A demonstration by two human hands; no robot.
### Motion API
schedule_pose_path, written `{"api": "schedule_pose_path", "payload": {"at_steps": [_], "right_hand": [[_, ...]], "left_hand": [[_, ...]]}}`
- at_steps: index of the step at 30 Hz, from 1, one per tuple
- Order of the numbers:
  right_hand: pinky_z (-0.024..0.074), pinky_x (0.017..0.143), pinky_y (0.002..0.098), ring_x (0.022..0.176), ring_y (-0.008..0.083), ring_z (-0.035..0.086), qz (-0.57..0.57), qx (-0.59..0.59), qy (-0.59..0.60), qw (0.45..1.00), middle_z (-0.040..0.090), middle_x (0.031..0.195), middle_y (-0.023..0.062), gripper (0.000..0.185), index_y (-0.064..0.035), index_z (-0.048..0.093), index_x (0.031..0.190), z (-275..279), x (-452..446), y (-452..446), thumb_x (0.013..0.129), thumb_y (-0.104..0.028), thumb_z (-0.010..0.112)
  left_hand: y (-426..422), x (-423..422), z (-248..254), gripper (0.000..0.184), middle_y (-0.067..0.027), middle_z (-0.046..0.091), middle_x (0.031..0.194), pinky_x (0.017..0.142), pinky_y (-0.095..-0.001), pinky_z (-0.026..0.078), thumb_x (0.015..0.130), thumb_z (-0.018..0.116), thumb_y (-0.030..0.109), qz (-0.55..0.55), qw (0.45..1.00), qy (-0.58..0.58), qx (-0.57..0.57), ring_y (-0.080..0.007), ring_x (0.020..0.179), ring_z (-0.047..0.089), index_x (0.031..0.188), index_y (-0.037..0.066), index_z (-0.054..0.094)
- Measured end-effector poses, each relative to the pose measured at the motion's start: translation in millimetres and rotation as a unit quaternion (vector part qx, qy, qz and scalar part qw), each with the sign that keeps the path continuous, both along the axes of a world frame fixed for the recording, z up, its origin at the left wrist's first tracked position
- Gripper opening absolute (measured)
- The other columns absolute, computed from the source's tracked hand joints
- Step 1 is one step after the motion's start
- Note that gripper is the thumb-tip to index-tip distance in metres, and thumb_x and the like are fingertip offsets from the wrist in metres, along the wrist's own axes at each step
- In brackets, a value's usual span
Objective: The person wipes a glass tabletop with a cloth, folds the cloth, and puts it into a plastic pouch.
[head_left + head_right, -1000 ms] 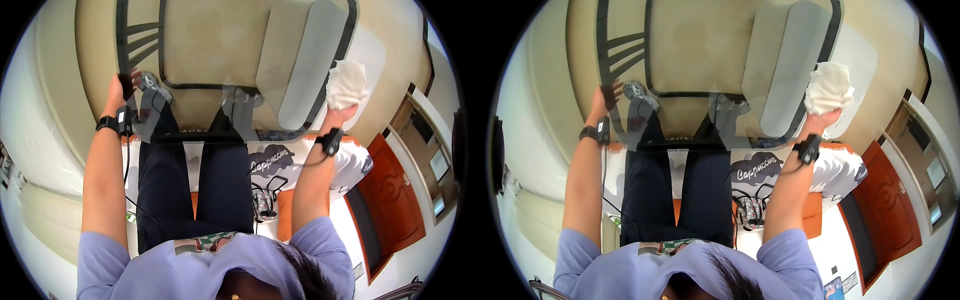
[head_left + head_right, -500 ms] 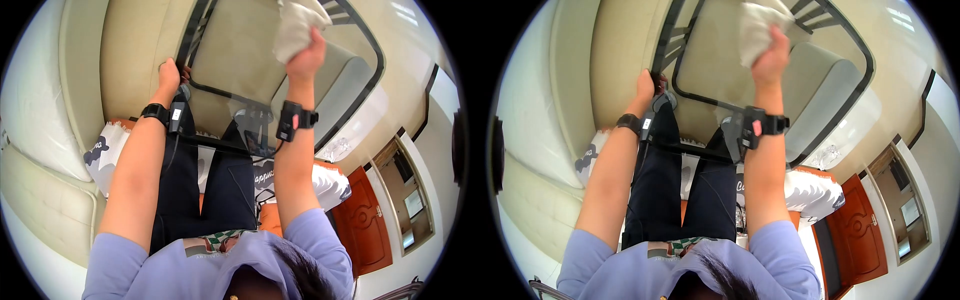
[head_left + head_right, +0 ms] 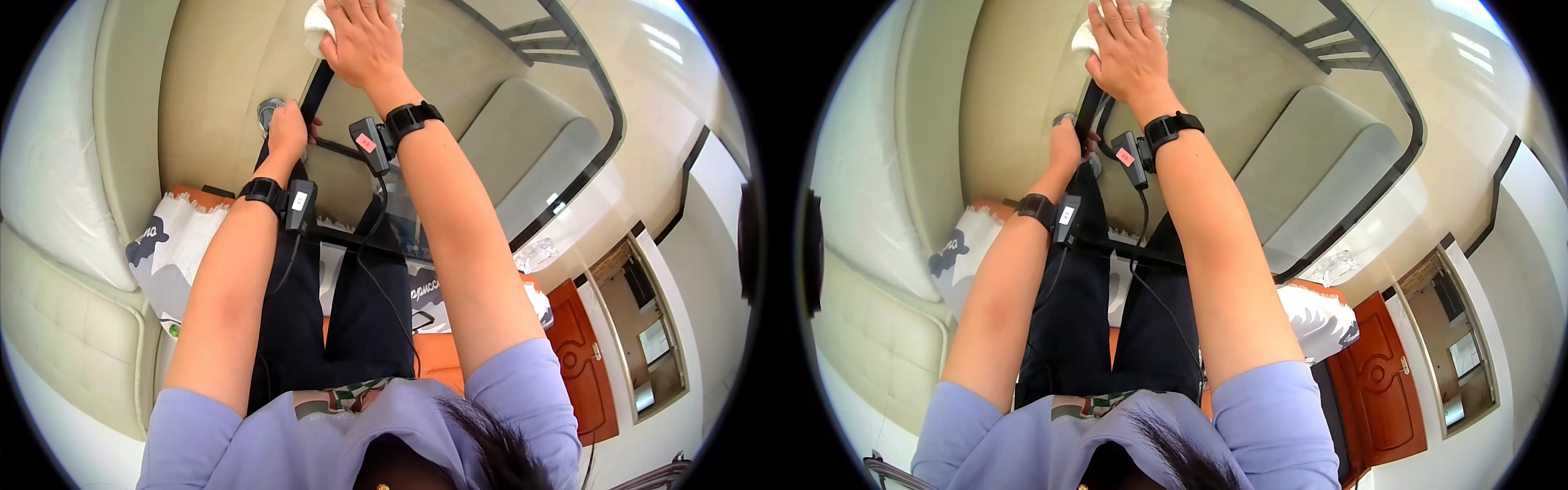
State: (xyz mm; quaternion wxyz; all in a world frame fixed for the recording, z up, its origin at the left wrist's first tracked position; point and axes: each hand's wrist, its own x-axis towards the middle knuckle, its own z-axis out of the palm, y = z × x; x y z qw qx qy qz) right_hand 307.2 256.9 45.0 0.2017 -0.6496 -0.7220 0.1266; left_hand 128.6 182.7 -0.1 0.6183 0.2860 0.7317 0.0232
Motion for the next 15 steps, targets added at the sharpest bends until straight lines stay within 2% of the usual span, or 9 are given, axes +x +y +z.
{"api": "schedule_pose_path", "payload": {"at_steps": [6, 9, 13, 15], "right_hand": [[0.0196, 0.112, 0.0422, 0.136, 0.0275, 0.028, 0.061, 0.000, -0.023, 0.998, 0.030, 0.147, 0.0139, 0.069, -0.0030, 0.029, 0.142, -4, 43, 0, 0.080, -0.027, 0.049], [0.0207, 0.112, 0.0416, 0.136, 0.0270, 0.029, 0.048, -0.006, -0.024, 0.999, 0.029, 0.148, 0.0127, 0.069, -0.0044, 0.027, 0.143, -4, 72, -10, 0.081, -0.026, 0.048], [0.0210, 0.112, 0.0427, 0.136, 0.0289, 0.028, -0.039, -0.036, -0.040, 0.998, 0.028, 0.149, 0.0117, 0.069, -0.0054, 0.025, 0.144, 4, 133, -43, 0.081, -0.024, 0.046], [0.0209, 0.111, 0.0437, 0.137, 0.0302, 0.027, -0.078, -0.060, -0.061, 0.993, 0.027, 0.149, 0.0121, 0.069, -0.0058, 0.024, 0.144, 7, 168, -69, 0.080, -0.022, 0.044]], "left_hand": [[-2, -3, -6, 0.056, -0.0125, 0.056, 0.052, 0.045, -0.0324, 0.043, 0.088, 0.026, 0.030, 0.007, 0.999, -0.028, 0.019, -0.0213, 0.042, 0.050, 0.062, -0.004, 0.062], [-1, -7, -12, 0.057, -0.0114, 0.055, 0.051, 0.040, -0.0318, 0.041, 0.087, 0.026, 0.031, 0.018, 0.999, -0.048, 0.013, -0.0205, 0.041, 0.049, 0.061, -0.005, 0.061], [1, -2, 1, 0.058, -0.0104, 0.053, 0.050, 0.041, -0.0318, 0.041, 0.088, 0.024, 0.032, 0.003, 0.999, -0.034, 0.011, -0.0201, 0.041, 0.048, 0.065, -0.005, 0.062], [1, 1, 6, 0.058, -0.0110, 0.053, 0.050, 0.040, -0.0318, 0.041, 0.088, 0.023, 0.032, 0.006, 1.000, 0.012, 0.026, -0.0207, 0.041, 0.048, 0.066, -0.005, 0.062]]}}
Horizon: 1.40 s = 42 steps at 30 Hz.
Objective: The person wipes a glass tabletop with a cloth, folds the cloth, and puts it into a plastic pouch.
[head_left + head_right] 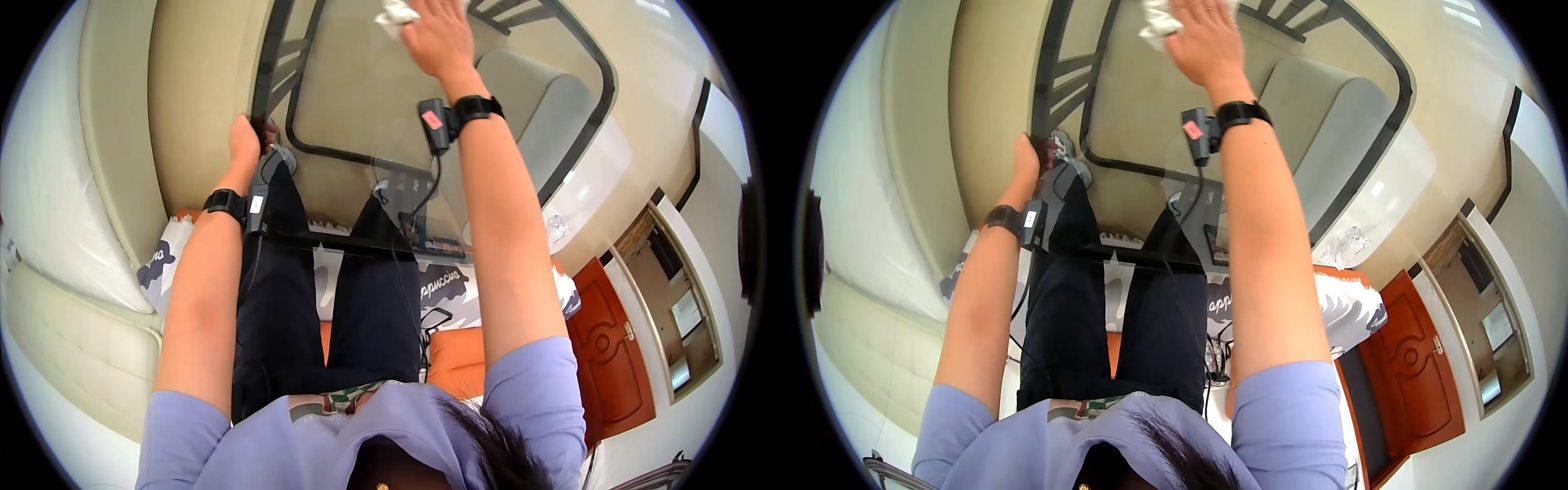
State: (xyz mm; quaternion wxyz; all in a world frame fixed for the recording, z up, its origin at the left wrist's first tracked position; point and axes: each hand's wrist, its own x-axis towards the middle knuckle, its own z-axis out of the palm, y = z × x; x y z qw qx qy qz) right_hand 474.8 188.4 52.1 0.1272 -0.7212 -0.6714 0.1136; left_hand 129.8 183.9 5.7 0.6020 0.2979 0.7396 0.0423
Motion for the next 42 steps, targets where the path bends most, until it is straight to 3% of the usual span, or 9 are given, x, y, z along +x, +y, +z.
{"api": "schedule_pose_path", "payload": {"at_steps": [17, 22, 24, 28, 31, 34, 37, 39, 42], "right_hand": [[0.0125, 0.115, 0.0380, 0.140, 0.0308, 0.017, -0.399, 0.034, -0.055, 0.915, 0.022, 0.150, 0.0182, 0.058, 0.0052, 0.027, 0.140, -45, 208, -264, 0.088, -0.018, 0.032], [0.0498, 0.083, 0.0363, 0.098, 0.0276, 0.062, -0.710, 0.103, 0.155, 0.679, 0.063, 0.109, 0.0176, 0.034, -0.0022, 0.058, 0.114, -100, 263, -367, 0.092, -0.022, 0.041], [0.0508, 0.083, 0.0353, 0.099, 0.0250, 0.062, -0.699, 0.010, 0.111, 0.707, 0.062, 0.113, 0.0144, 0.036, -0.0037, 0.060, 0.113, -57, 253, -376, 0.091, -0.027, 0.044], [0.0386, 0.101, 0.0462, 0.115, 0.0302, 0.052, -0.556, 0.354, 0.649, 0.381, 0.055, 0.125, 0.0130, 0.045, -0.0055, 0.054, 0.123, 13, 201, -316, 0.091, -0.034, 0.041], [0.0344, 0.104, 0.0482, 0.120, 0.0319, 0.047, -0.462, 0.306, 0.735, 0.391, 0.048, 0.134, 0.0112, 0.051, -0.0076, 0.046, 0.131, 42, 144, -274, 0.092, -0.040, 0.042], [0.0319, 0.106, 0.0492, 0.126, 0.0338, 0.039, -0.497, 0.238, 0.520, 0.653, 0.041, 0.139, 0.0133, 0.054, -0.0085, 0.039, 0.136, 72, 57, -184, 0.095, -0.042, 0.036], [0.0284, 0.108, 0.0498, 0.129, 0.0360, 0.035, -0.191, 0.278, 0.889, 0.311, 0.035, 0.144, 0.0136, 0.056, -0.0072, 0.034, 0.139, 45, 52, -130, 0.096, -0.043, 0.031], [0.0378, 0.098, 0.0431, 0.117, 0.0290, 0.047, -0.421, 0.309, 0.684, 0.509, 0.050, 0.127, 0.0140, 0.050, -0.0020, 0.044, 0.129, 51, 2, -32, 0.091, -0.034, 0.036], [0.0342, 0.099, 0.0405, 0.118, 0.0291, 0.044, -0.203, 0.251, 0.581, 0.747, 0.049, 0.126, 0.0155, 0.045, 0.0003, 0.048, 0.125, 26, -34, 20, 0.086, -0.022, 0.041]], "left_hand": [[6, -20, -14, 0.065, -0.0091, 0.052, 0.053, 0.045, -0.0329, 0.042, 0.090, 0.017, 0.040, -0.007, 1.000, -0.009, -0.008, -0.0210, 0.045, 0.048, 0.074, -0.004, 0.062], [6, -20, -17, 0.064, -0.0101, 0.053, 0.054, 0.044, -0.0328, 0.042, 0.090, 0.018, 0.038, 0.005, 1.000, -0.006, -0.014, -0.0216, 0.044, 0.048, 0.072, -0.004, 0.062], [7, -15, -12, 0.062, -0.0105, 0.053, 0.053, 0.043, -0.0332, 0.042, 0.090, 0.019, 0.037, 0.012, 1.000, -0.007, -0.007, -0.0218, 0.043, 0.047, 0.070, -0.004, 0.062], [5, -15, -12, 0.059, -0.0117, 0.053, 0.050, 0.040, -0.0340, 0.040, 0.088, 0.022, 0.034, -0.003, 1.000, -0.007, -0.002, -0.0224, 0.040, 0.047, 0.065, -0.003, 0.061], [2, -17, -20, 0.056, -0.0110, 0.052, 0.049, 0.039, -0.0339, 0.038, 0.086, 0.024, 0.032, 0.023, 1.000, -0.013, -0.002, -0.0217, 0.039, 0.045, 0.063, -0.004, 0.061], [2, -13, -14, 0.056, -0.0102, 0.050, 0.046, 0.038, -0.0343, 0.037, 0.086, 0.026, 0.031, 0.015, 1.000, -0.022, 0.002, -0.0212, 0.038, 0.045, 0.059, -0.004, 0.060], [1, -12, -14, 0.056, -0.0095, 0.049, 0.046, 0.039, -0.0338, 0.037, 0.086, 0.026, 0.032, -0.010, 1.000, -0.005, 0.020, -0.0207, 0.038, 0.045, 0.059, -0.004, 0.059], [-2, -13, -19, 0.056, -0.0091, 0.049, 0.046, 0.039, -0.0336, 0.037, 0.086, 0.026, 0.032, -0.010, 1.000, -0.017, 0.010, -0.0206, 0.038, 0.044, 0.059, -0.003, 0.059], [3, -10, -11, 0.055, -0.0080, 0.048, 0.046, 0.040, -0.0329, 0.037, 0.087, 0.027, 0.031, -0.022, 0.999, -0.022, 0.008, -0.0201, 0.038, 0.044, 0.059, -0.003, 0.059]]}}
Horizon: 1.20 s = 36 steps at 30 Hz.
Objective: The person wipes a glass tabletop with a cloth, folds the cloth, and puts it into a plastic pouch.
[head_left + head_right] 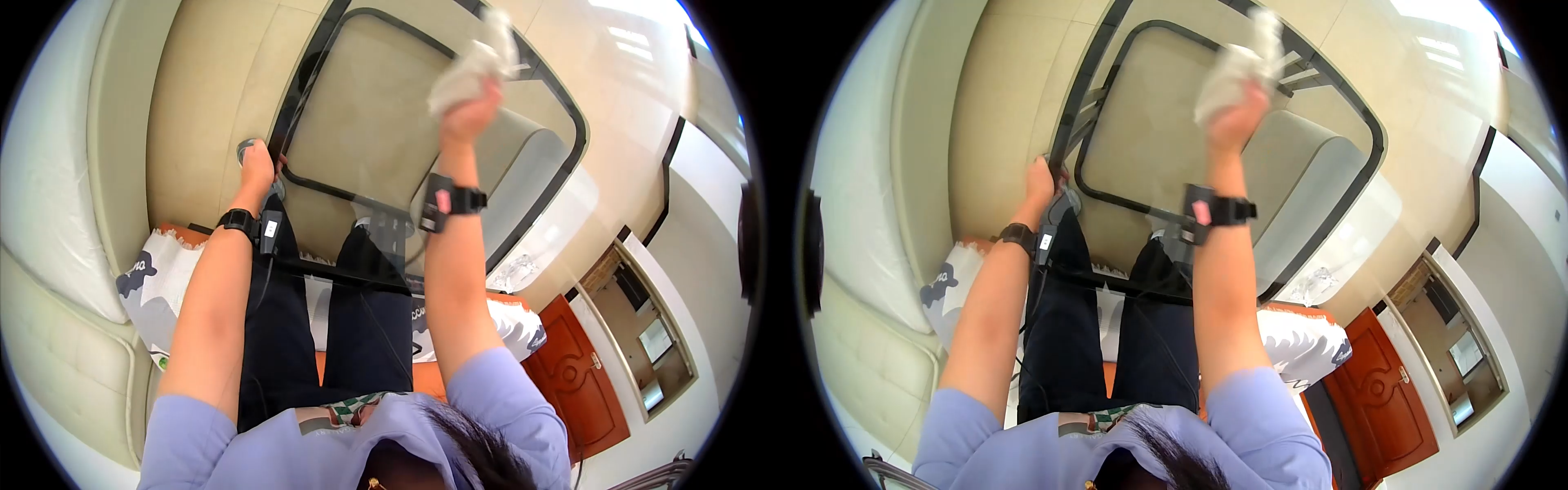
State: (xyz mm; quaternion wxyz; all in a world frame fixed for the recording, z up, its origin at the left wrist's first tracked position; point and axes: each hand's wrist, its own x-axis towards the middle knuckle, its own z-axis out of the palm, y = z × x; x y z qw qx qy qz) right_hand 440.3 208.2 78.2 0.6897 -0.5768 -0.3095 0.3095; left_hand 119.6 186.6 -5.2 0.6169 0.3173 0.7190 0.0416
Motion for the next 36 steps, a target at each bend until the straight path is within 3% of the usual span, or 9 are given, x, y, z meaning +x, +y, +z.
{"api": "schedule_pose_path", "payload": {"at_steps": [2, 3, 4, 6, 10, 12, 20, 24, 36], "right_hand": [[0.0244, 0.110, 0.0436, 0.133, 0.0336, 0.030, 0.146, 0.006, -0.438, 0.887, 0.037, 0.142, 0.0181, 0.052, -0.0003, 0.042, 0.133, -40, -31, 36, 0.083, -0.014, 0.044], [0.0179, 0.113, 0.0436, 0.139, 0.0338, 0.021, 0.247, -0.070, -0.396, 0.881, 0.029, 0.148, 0.0153, 0.062, -0.0080, 0.037, 0.140, -31, -60, 43, 0.080, -0.017, 0.046], [0.0191, 0.112, 0.0448, 0.137, 0.0330, 0.025, 0.292, -0.126, -0.447, 0.836, 0.030, 0.148, 0.0112, 0.061, -0.0179, 0.040, 0.139, -36, -83, 47, 0.079, -0.022, 0.049], [0.0200, 0.112, 0.0452, 0.136, 0.0311, 0.027, 0.273, -0.142, -0.583, 0.752, 0.030, 0.148, 0.0107, 0.061, -0.0208, 0.040, 0.139, -38, -98, 49, 0.079, -0.028, 0.051], [0.0191, 0.111, 0.0456, 0.137, 0.0319, 0.024, 0.224, -0.160, -0.604, 0.748, 0.027, 0.149, 0.0127, 0.060, -0.0200, 0.035, 0.142, -43, -95, 82, 0.083, -0.033, 0.045], [0.0193, 0.112, 0.0441, 0.138, 0.0322, 0.022, 0.235, -0.198, -0.602, 0.737, 0.024, 0.149, 0.0167, 0.067, -0.0087, 0.029, 0.143, -29, -87, 97, 0.081, -0.028, 0.045], [0.0194, 0.112, 0.0451, 0.138, 0.0317, 0.022, 0.192, -0.197, -0.605, 0.747, 0.023, 0.150, 0.0166, 0.064, -0.0113, 0.031, 0.143, -45, -30, 141, 0.084, -0.031, 0.044], [0.0197, 0.111, 0.0450, 0.138, 0.0307, 0.022, 0.167, -0.196, -0.613, 0.747, 0.025, 0.150, 0.0150, 0.062, -0.0117, 0.031, 0.143, -49, -17, 133, 0.085, -0.031, 0.043], [0.0204, 0.111, 0.0459, 0.137, 0.0309, 0.024, 0.112, -0.252, -0.608, 0.745, 0.026, 0.149, 0.0144, 0.061, -0.0126, 0.032, 0.142, -48, 76, 65, 0.085, -0.032, 0.042]], "left_hand": [[0, 2, 6, 0.053, -0.0094, 0.052, 0.048, 0.042, -0.0332, 0.038, 0.087, 0.029, 0.030, -0.002, 1.000, -0.016, -0.003, -0.0207, 0.040, 0.047, 0.060, -0.003, 0.060], [-3, 0, -2, 0.050, -0.0116, 0.057, 0.052, 0.045, -0.0342, 0.041, 0.088, 0.031, 0.028, -0.054, 0.998, 0.011, 0.001, -0.0224, 0.043, 0.052, 0.062, -0.003, 0.061], [-3, -3, -5, 0.048, -0.0130, 0.061, 0.057, 0.051, -0.0351, 0.044, 0.088, 0.032, 0.026, -0.120, 0.991, 0.040, 0.031, -0.0234, 0.049, 0.057, 0.063, -0.002, 0.062], [-2, 6, 5, 0.050, -0.0127, 0.061, 0.058, 0.054, -0.0353, 0.045, 0.088, 0.031, 0.028, -0.050, 0.997, 0.054, -0.007, -0.0236, 0.053, 0.058, 0.062, -0.001, 0.063], [-5, 5, 0, 0.052, -0.0125, 0.061, 0.058, 0.056, -0.0353, 0.045, 0.088, 0.030, 0.030, -0.067, 0.995, 0.067, -0.015, -0.0230, 0.053, 0.058, 0.062, -0.001, 0.063], [-4, 5, -1, 0.053, -0.0116, 0.060, 0.056, 0.055, -0.0349, 0.044, 0.088, 0.030, 0.032, -0.057, 0.997, 0.051, -0.013, -0.0223, 0.052, 0.057, 0.062, 0.000, 0.063], [-5, 2, -7, 0.053, -0.0115, 0.055, 0.051, 0.045, -0.0328, 0.040, 0.087, 0.030, 0.031, -0.044, 0.999, 0.006, 0.015, -0.0211, 0.043, 0.049, 0.060, -0.004, 0.059], [-4, 5, -3, 0.053, -0.0104, 0.051, 0.046, 0.039, -0.0320, 0.036, 0.086, 0.030, 0.031, 0.030, 0.999, -0.038, 0.003, -0.0201, 0.037, 0.045, 0.058, -0.004, 0.058], [-9, -2, -13, 0.059, -0.0068, 0.044, 0.043, 0.035, -0.0307, 0.034, 0.088, 0.024, 0.036, 0.035, 0.999, -0.021, -0.002, -0.0190, 0.034, 0.040, 0.061, -0.003, 0.057]]}}
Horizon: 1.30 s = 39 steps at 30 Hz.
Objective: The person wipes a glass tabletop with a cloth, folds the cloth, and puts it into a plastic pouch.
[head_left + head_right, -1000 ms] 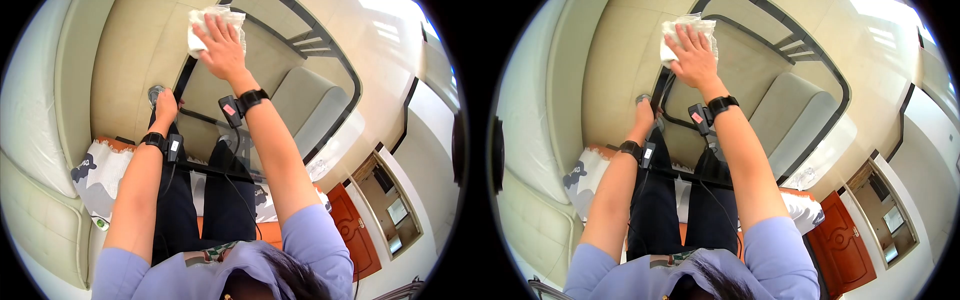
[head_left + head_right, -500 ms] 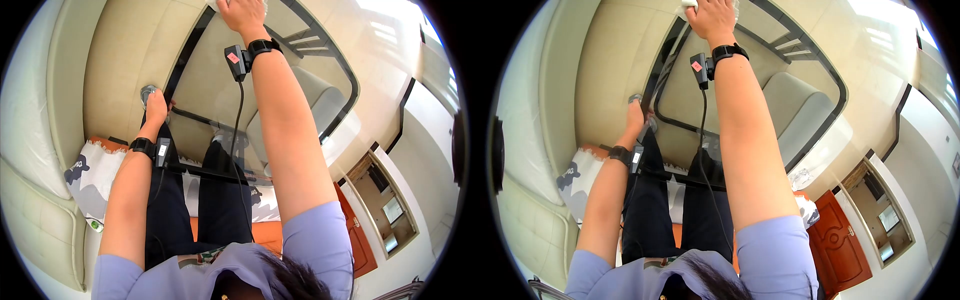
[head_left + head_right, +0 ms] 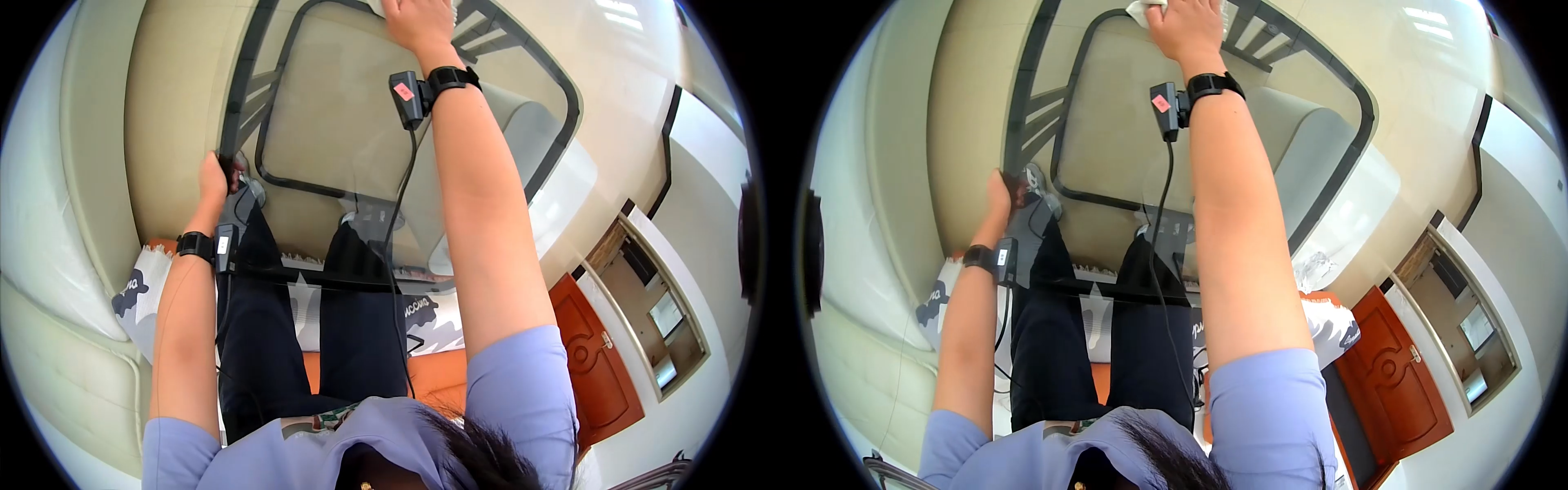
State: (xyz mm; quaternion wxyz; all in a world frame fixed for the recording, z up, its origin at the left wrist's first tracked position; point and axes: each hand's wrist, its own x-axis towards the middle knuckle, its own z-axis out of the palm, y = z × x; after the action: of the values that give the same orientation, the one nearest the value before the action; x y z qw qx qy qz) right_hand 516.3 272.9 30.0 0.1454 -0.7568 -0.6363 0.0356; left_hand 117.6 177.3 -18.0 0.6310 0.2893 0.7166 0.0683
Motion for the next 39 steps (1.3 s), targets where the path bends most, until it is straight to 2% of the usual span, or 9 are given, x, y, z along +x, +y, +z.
{"api": "schedule_pose_path", "payload": {"at_steps": [18, 20, 26, 28, 30, 32, 34, 36, 39], "right_hand": [[0.0194, 0.112, 0.0438, 0.137, 0.0324, 0.024, -0.209, -0.015, -0.056, 0.976, 0.025, 0.150, 0.0125, 0.058, -0.0116, 0.032, 0.143, -18, 214, -203, 0.087, -0.023, 0.041], [0.0173, 0.112, 0.0455, 0.139, 0.0324, 0.020, -0.242, 0.005, -0.061, 0.968, 0.022, 0.151, 0.0135, 0.058, -0.0195, 0.028, 0.145, -33, 244, -241, 0.089, -0.033, 0.035], [0.0140, 0.113, 0.0438, 0.140, 0.0340, 0.015, -0.362, -0.029, -0.018, 0.931, 0.018, 0.152, 0.0152, 0.058, -0.0131, 0.022, 0.146, -38, 261, -321, 0.092, -0.032, 0.026], [0.0222, 0.110, 0.0422, 0.134, 0.0367, 0.029, -0.368, 0.018, -0.049, 0.928, 0.030, 0.146, 0.0187, 0.055, -0.0084, 0.029, 0.143, -52, 270, -349, 0.092, -0.029, 0.029], [0.0337, 0.103, 0.0422, 0.121, 0.0364, 0.046, -0.570, -0.050, 0.225, 0.789, 0.046, 0.135, 0.0191, 0.050, -0.0026, 0.040, 0.135, -25, 251, -356, 0.092, -0.027, 0.034], [0.0415, 0.095, 0.0420, 0.110, 0.0326, 0.055, -0.588, 0.047, 0.288, 0.754, 0.055, 0.126, 0.0162, 0.046, -0.0013, 0.048, 0.128, -14, 234, -373, 0.092, -0.028, 0.038], [0.0422, 0.095, 0.0402, 0.111, 0.0290, 0.054, -0.531, 0.245, 0.469, 0.661, 0.054, 0.127, 0.0125, 0.047, -0.0028, 0.049, 0.127, -18, 233, -412, 0.093, -0.032, 0.036], [0.0401, 0.099, 0.0427, 0.114, 0.0301, 0.053, -0.407, 0.335, 0.687, 0.500, 0.053, 0.129, 0.0113, 0.048, -0.0053, 0.047, 0.130, 37, 200, -412, 0.093, -0.035, 0.035], [0.0342, 0.104, 0.0502, 0.121, 0.0337, 0.046, -0.356, 0.343, 0.769, 0.406, 0.048, 0.134, 0.0116, 0.051, -0.0085, 0.045, 0.133, 85, 145, -411, 0.094, -0.040, 0.036]], "left_hand": [[8, -11, 19, 0.067, -0.0044, 0.038, 0.051, 0.044, -0.0306, 0.032, 0.094, 0.018, 0.047, -0.012, 0.999, 0.015, -0.032, -0.0176, 0.045, 0.037, 0.076, -0.005, 0.056], [7, 0, 32, 0.065, -0.0045, 0.038, 0.051, 0.044, -0.0308, 0.032, 0.094, 0.018, 0.045, -0.010, 0.999, 0.027, -0.024, -0.0179, 0.045, 0.037, 0.076, -0.005, 0.056], [10, -2, 33, 0.061, -0.0048, 0.040, 0.052, 0.044, -0.0312, 0.033, 0.093, 0.020, 0.042, -0.005, 1.000, 0.022, -0.022, -0.0185, 0.044, 0.038, 0.076, -0.004, 0.056], [9, 1, 37, 0.060, -0.0048, 0.040, 0.052, 0.044, -0.0313, 0.033, 0.093, 0.020, 0.041, -0.012, 1.000, 0.022, -0.018, -0.0185, 0.043, 0.038, 0.077, -0.004, 0.056], [11, 7, 44, 0.059, -0.0050, 0.041, 0.051, 0.046, -0.0323, 0.037, 0.091, 0.017, 0.038, -0.041, 0.999, 0.032, -0.013, -0.0185, 0.044, 0.040, 0.077, -0.004, 0.057], [13, 3, 40, 0.059, -0.0049, 0.041, 0.051, 0.046, -0.0324, 0.037, 0.091, 0.017, 0.038, -0.041, 0.999, 0.030, -0.018, -0.0185, 0.044, 0.040, 0.076, -0.003, 0.057], [11, -1, 38, 0.060, -0.0048, 0.041, 0.051, 0.046, -0.0324, 0.037, 0.091, 0.016, 0.038, -0.039, 0.999, 0.027, -0.027, -0.0186, 0.044, 0.041, 0.076, -0.003, 0.057], [9, 0, 36, 0.057, -0.0035, 0.041, 0.051, 0.042, -0.0297, 0.033, 0.091, 0.022, 0.039, -0.012, 1.000, 0.011, -0.015, -0.0163, 0.043, 0.039, 0.074, -0.002, 0.057], [9, 0, 34, 0.056, -0.0030, 0.041, 0.051, 0.041, -0.0292, 0.033, 0.091, 0.022, 0.038, -0.025, 1.000, 0.011, -0.010, -0.0158, 0.042, 0.039, 0.074, -0.002, 0.058]]}}
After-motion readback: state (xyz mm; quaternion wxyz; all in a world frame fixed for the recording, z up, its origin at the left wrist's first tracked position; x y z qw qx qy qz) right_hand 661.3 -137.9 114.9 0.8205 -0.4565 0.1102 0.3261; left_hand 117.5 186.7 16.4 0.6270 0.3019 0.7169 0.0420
